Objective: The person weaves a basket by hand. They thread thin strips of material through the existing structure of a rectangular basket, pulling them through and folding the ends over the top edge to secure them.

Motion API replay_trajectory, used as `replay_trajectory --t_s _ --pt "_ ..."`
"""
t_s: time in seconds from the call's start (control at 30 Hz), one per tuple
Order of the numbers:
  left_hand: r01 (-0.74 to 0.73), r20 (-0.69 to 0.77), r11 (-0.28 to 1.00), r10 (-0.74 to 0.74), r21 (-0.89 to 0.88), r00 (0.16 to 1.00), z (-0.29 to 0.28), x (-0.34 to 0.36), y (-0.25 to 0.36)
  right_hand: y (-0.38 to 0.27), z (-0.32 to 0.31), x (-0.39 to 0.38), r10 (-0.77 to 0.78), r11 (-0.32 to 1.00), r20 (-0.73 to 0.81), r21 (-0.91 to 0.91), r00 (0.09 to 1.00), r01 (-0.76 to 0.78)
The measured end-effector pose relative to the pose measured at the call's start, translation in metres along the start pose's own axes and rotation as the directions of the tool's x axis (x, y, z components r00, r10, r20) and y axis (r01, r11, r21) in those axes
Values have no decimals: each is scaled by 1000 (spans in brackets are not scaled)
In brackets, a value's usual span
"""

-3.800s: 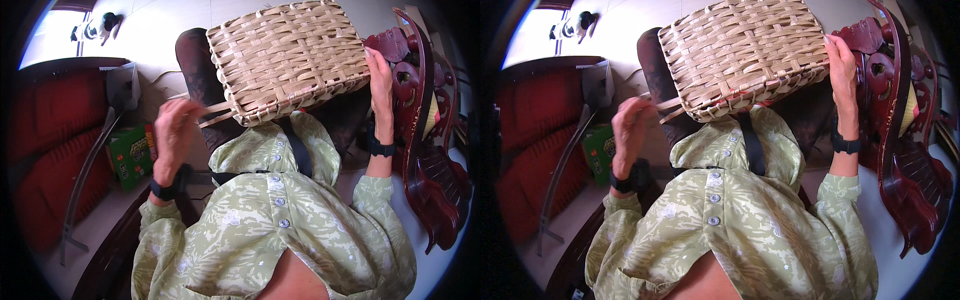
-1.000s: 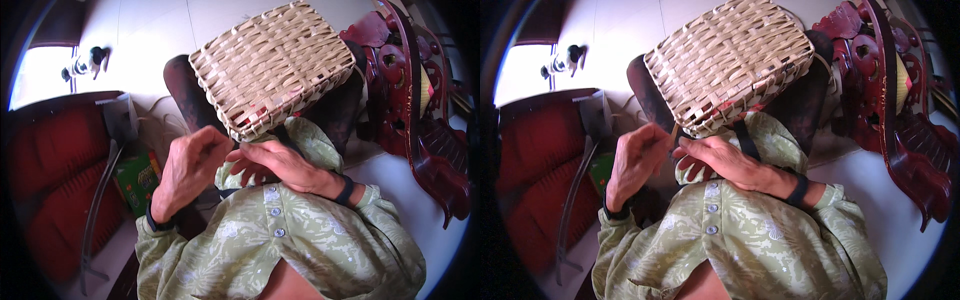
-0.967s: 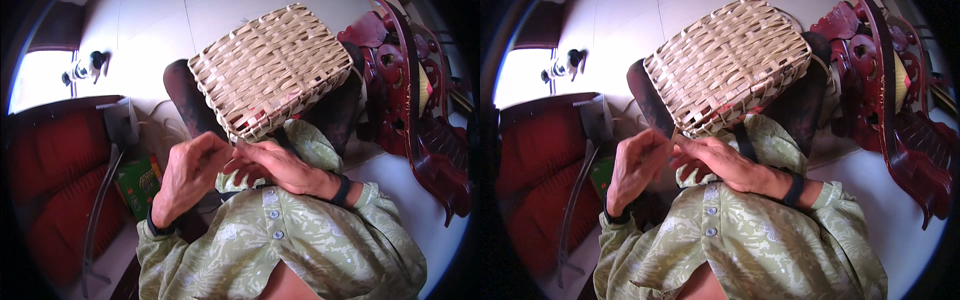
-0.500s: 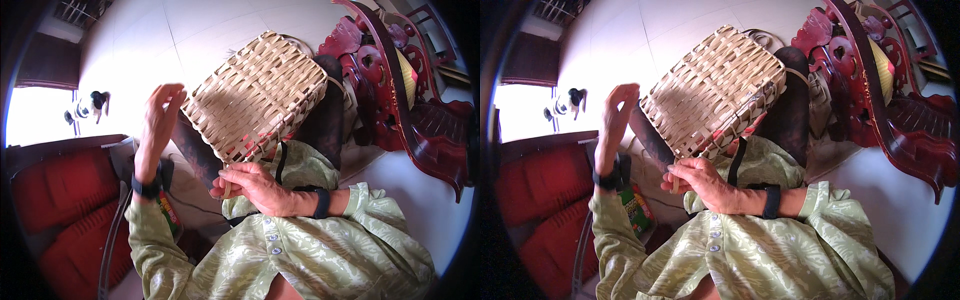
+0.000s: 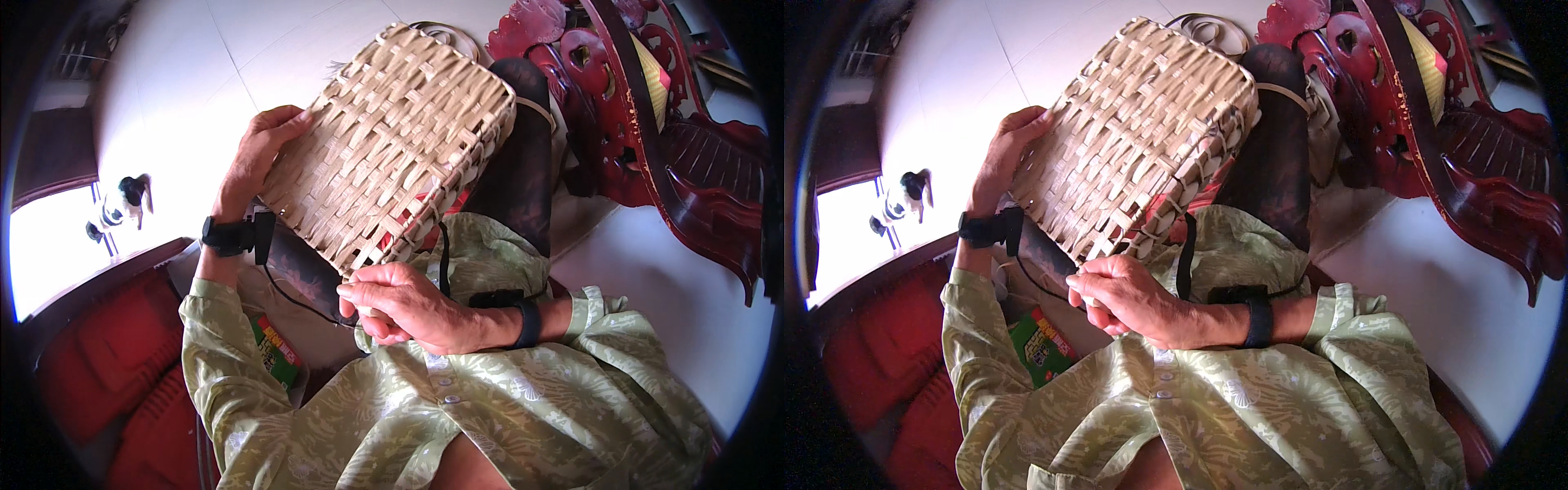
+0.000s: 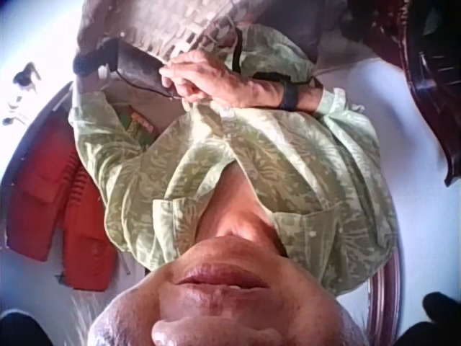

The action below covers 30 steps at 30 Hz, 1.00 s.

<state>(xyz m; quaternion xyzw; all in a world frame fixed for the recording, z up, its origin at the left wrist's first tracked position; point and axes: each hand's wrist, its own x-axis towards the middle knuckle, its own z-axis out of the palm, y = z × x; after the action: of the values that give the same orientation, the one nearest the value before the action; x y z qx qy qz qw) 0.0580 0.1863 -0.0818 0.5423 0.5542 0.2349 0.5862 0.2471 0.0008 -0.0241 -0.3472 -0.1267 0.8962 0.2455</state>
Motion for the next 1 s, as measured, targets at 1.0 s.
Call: replay_trajectory --t_s 1.0 --pt "-244 -550 770 -161 -589 820 102 -81 -30 -65 -68 -90 -588 657 -216 -690 780 304"
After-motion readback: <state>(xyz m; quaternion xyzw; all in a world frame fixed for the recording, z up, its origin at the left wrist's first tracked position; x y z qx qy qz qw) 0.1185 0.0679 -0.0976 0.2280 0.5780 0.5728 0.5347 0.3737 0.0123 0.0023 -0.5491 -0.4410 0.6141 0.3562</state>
